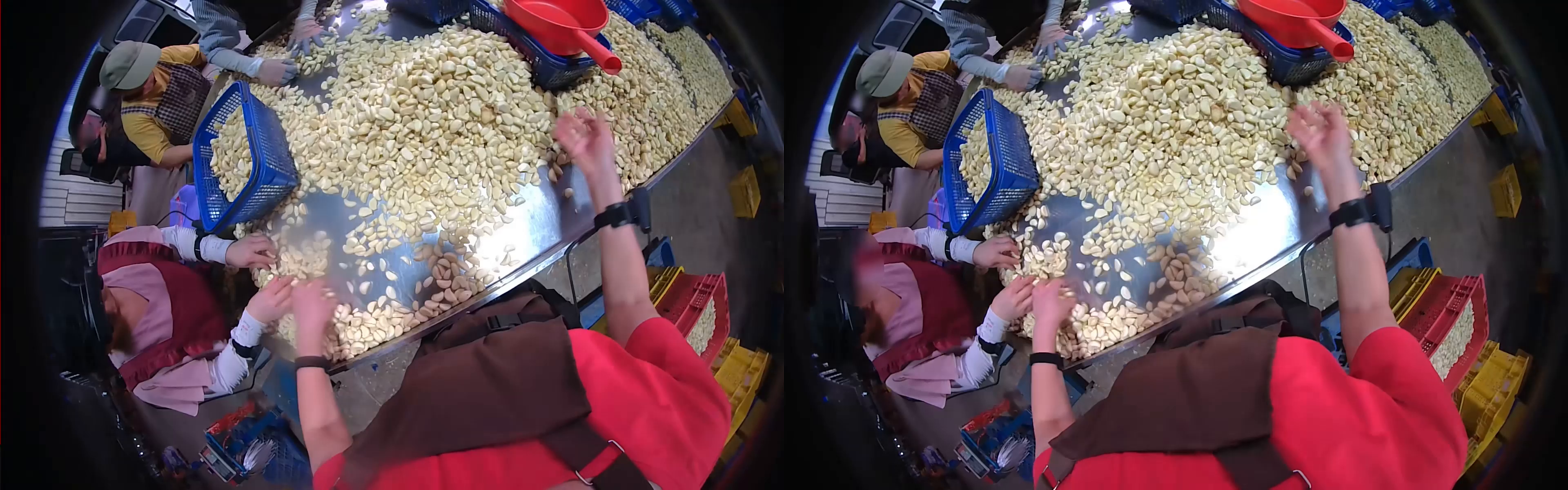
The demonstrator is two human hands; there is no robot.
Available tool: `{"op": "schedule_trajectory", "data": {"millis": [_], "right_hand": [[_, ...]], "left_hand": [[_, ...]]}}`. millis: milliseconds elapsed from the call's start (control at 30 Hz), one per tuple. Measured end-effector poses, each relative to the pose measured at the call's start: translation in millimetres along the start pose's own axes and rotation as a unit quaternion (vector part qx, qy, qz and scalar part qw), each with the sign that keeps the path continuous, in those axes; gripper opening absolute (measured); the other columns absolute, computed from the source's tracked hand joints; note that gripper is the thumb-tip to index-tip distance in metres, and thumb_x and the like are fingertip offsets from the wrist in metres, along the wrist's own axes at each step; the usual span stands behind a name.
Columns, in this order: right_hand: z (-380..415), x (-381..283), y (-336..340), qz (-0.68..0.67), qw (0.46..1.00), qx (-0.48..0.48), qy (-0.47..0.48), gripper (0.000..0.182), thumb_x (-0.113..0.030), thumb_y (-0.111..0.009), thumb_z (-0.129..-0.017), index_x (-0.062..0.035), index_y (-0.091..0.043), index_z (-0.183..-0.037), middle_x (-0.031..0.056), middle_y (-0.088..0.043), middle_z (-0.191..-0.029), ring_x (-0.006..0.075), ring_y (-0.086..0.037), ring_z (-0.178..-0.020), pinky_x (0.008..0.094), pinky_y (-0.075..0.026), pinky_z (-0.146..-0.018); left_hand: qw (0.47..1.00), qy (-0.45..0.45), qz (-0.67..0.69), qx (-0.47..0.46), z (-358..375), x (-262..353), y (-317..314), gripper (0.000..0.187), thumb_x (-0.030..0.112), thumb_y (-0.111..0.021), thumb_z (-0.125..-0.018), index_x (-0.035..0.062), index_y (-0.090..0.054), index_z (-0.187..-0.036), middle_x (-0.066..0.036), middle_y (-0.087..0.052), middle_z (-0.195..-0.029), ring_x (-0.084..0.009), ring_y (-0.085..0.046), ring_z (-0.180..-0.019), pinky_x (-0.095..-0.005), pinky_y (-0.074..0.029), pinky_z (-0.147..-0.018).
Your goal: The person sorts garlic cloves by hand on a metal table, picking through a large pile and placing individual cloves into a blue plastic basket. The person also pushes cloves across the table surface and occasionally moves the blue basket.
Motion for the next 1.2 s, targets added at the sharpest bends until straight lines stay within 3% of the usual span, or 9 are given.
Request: {"op": "schedule_trajectory", "data": {"millis": [67,133,200,300,433,633,767,867,1200], "right_hand": [[49,57,-54,0.238,0.959,-0.129,-0.084,0.023,-0.022,-0.057,-0.088,-0.0007,-0.06,-0.096,0.0054,-0.061,-0.078,0.0134,-0.061,-0.062,0.0261,-0.051,-0.054],[94,122,-89,0.485,0.823,-0.288,-0.065,0.018,-0.02,-0.059,-0.083,-0.0029,-0.066,-0.081,0.0069,-0.063,-0.076,0.016,-0.059,-0.062,0.0289,-0.047,-0.055],[111,170,-109,0.648,0.558,-0.436,0.282,0.015,-0.018,-0.06,-0.074,-0.0037,-0.064,-0.071,0.0111,-0.059,-0.073,0.0296,-0.058,-0.072,0.0394,-0.047,-0.066],[113,205,-112,0.724,0.428,-0.41,0.352,0.005,-0.01,-0.06,-0.065,-0.0058,-0.062,-0.068,0.01,-0.056,-0.078,0.0262,-0.055,-0.081,0.0358,-0.042,-0.072],[125,217,-110,0.719,0.433,-0.414,0.352,0.006,-0.007,-0.059,-0.063,-0.0056,-0.061,-0.069,0.0096,-0.056,-0.08,0.0261,-0.054,-0.083,0.0356,-0.041,-0.072],[126,224,-111,0.732,0.448,-0.375,0.351,0.009,-0.008,-0.06,-0.061,-0.0057,-0.059,-0.07,0.0095,-0.055,-0.077,0.0271,-0.054,-0.081,0.0367,-0.041,-0.071],[134,201,-111,0.666,0.551,-0.386,0.322,0.006,-0.008,-0.06,-0.067,-0.0052,-0.058,-0.072,0.008,-0.057,-0.076,0.0227,-0.056,-0.074,0.035,-0.044,-0.064],[123,188,-80,0.299,0.868,-0.315,-0.241,0.009,-0.013,-0.058,-0.085,-0.0039,-0.057,-0.085,0.0092,-0.064,-0.087,0.0102,-0.058,-0.067,0.0233,-0.046,-0.058],[95,123,-67,0.027,0.925,-0.268,-0.269,0.017,-0.008,-0.048,-0.088,0.0014,-0.054,-0.101,0.0111,-0.061,-0.087,0.0164,-0.06,-0.072,0.0256,-0.051,-0.061]], "left_hand": [[0.981,-0.039,-0.089,0.167,3,4,12,0.023,0.01,-0.065,-0.067,0.0078,-0.064,-0.09,-0.015,-0.057,-0.101,-0.0324,-0.054,-0.09,-0.0428,-0.044,-0.076],[0.965,-0.118,0.038,0.231,1,87,49,0.015,0.007,-0.06,-0.071,0.0053,-0.064,-0.085,-0.014,-0.058,-0.083,-0.0341,-0.054,-0.081,-0.0421,-0.044,-0.071],[0.952,-0.064,0.3,0.001,12,146,43,0.012,0.017,-0.062,-0.078,0.0061,-0.064,-0.081,-0.013,-0.061,-0.085,-0.0323,-0.059,-0.083,-0.0393,-0.046,-0.073],[0.927,-0.035,0.171,-0.333,44,137,-4,0.019,0.032,-0.062,-0.079,0.0137,-0.066,-0.085,-0.008,-0.064,-0.09,-0.0261,-0.062,-0.085,-0.0369,-0.048,-0.073],[0.947,0.052,-0.132,-0.289,49,64,4,0.022,0.034,-0.065,-0.075,0.0194,-0.067,-0.092,-0.009,-0.065,-0.1,-0.0274,-0.062,-0.094,-0.0364,-0.05,-0.077],[0.979,0.182,0.093,0.026,-10,40,39,0.02,0.027,-0.063,-0.077,0.0091,-0.064,-0.086,-0.014,-0.06,-0.096,-0.0315,-0.061,-0.088,-0.0428,-0.05,-0.073],[0.969,-0.034,0.12,0.212,-79,124,24,0.007,0.013,-0.059,-0.079,0.0072,-0.061,-0.084,-0.013,-0.06,-0.088,-0.0336,-0.058,-0.086,-0.0438,-0.049,-0.072],[0.982,-0.06,0.099,0.151,-110,141,-23,0.007,0.008,-0.057,-0.078,0.0058,-0.06,-0.084,-0.015,-0.06,-0.089,-0.0344,-0.059,-0.086,-0.0441,-0.049,-0.073],[0.993,-0.036,0.037,0.108,-56,169,-41,0.019,0.003,-0.058,-0.075,0.0031,-0.054,-0.094,-0.02,-0.056,-0.086,-0.0365,-0.059,-0.082,-0.044,-0.05,-0.07]]}}
Point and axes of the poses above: each hand's wrist, its own z-axis away from the middle knuckle, its own y-axis out of the back of the hand, x = y × z, the point moved 3 cm from there along -z, towards the middle knuckle
